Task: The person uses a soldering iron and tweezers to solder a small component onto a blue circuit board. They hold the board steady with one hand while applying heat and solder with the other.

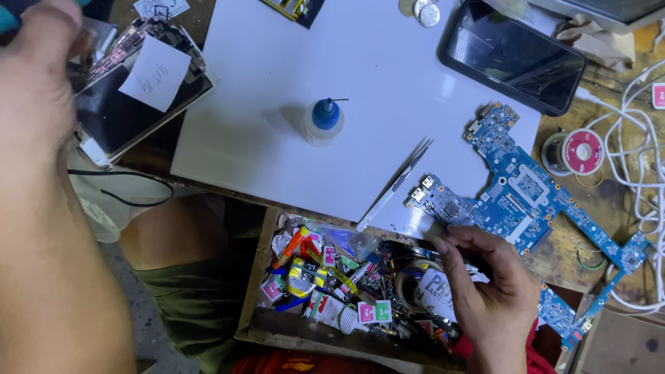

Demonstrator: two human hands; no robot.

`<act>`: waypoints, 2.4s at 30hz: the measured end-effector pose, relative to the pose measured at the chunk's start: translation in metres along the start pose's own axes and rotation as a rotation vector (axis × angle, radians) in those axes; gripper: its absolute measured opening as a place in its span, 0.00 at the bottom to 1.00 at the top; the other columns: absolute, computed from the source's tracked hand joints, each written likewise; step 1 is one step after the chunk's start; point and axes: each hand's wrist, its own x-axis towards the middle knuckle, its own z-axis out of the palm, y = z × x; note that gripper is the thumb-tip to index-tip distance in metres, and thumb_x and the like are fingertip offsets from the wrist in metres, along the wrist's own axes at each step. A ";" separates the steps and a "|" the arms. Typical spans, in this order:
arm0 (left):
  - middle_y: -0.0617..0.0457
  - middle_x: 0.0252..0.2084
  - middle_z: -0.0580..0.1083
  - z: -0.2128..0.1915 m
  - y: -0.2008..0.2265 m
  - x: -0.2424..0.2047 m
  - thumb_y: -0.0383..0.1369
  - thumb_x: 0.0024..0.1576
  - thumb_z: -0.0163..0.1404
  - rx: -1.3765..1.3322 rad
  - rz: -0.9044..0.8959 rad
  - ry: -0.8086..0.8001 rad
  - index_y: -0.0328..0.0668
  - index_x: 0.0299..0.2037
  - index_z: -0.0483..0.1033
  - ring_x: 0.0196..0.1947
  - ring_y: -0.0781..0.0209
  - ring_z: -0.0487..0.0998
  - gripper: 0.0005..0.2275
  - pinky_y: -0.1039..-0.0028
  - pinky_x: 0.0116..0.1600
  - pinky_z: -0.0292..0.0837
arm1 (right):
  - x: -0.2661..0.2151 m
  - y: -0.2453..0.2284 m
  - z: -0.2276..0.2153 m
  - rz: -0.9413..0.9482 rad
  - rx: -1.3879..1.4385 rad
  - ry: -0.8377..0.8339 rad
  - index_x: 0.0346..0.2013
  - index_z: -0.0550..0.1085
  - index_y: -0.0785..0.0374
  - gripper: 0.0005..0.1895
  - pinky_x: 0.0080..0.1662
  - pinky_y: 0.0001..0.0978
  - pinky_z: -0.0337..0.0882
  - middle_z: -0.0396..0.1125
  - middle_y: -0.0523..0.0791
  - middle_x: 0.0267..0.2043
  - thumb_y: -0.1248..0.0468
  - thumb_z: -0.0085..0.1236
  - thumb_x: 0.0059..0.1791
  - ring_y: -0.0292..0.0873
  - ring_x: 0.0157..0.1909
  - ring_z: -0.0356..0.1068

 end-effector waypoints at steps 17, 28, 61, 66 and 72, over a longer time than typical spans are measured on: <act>0.49 0.39 0.74 -0.041 0.001 -0.146 0.41 0.72 0.47 -0.377 -0.216 0.091 0.35 0.52 0.74 0.37 0.61 0.76 0.14 0.71 0.45 0.75 | 0.009 -0.015 -0.006 -0.042 -0.054 -0.020 0.43 0.78 0.71 0.08 0.49 0.25 0.75 0.75 0.47 0.43 0.75 0.63 0.49 0.35 0.44 0.76; 0.43 0.39 0.75 -0.012 0.005 -0.193 0.41 0.71 0.48 -0.545 -0.322 0.014 0.34 0.51 0.73 0.36 0.56 0.76 0.14 0.66 0.44 0.77 | 0.009 -0.001 -0.013 0.056 0.332 0.000 0.43 0.77 0.72 0.04 0.45 0.24 0.75 0.75 0.48 0.48 0.76 0.59 0.52 0.33 0.41 0.73; 0.50 0.35 0.79 0.127 0.198 -0.148 0.28 0.53 0.62 -0.489 0.501 -0.653 0.45 0.45 0.75 0.34 0.62 0.84 0.12 0.68 0.42 0.83 | 0.038 -0.019 -0.012 -0.088 -0.001 -0.047 0.37 0.77 0.70 0.06 0.43 0.26 0.73 0.73 0.46 0.38 0.76 0.65 0.47 0.38 0.40 0.75; 0.48 0.36 0.79 0.135 0.204 -0.144 0.27 0.54 0.60 -0.444 0.527 -0.655 0.44 0.45 0.76 0.37 0.58 0.85 0.11 0.69 0.43 0.82 | 0.042 -0.019 -0.016 -0.116 -0.046 -0.092 0.37 0.78 0.69 0.05 0.44 0.28 0.75 0.74 0.46 0.39 0.76 0.63 0.48 0.40 0.41 0.77; 0.48 0.38 0.80 0.122 0.185 -0.148 0.27 0.56 0.58 -0.499 0.391 -0.679 0.43 0.47 0.76 0.38 0.61 0.86 0.10 0.70 0.47 0.83 | 0.047 -0.018 -0.017 -0.143 -0.162 -0.115 0.39 0.79 0.67 0.06 0.44 0.29 0.74 0.74 0.46 0.39 0.75 0.64 0.48 0.41 0.42 0.76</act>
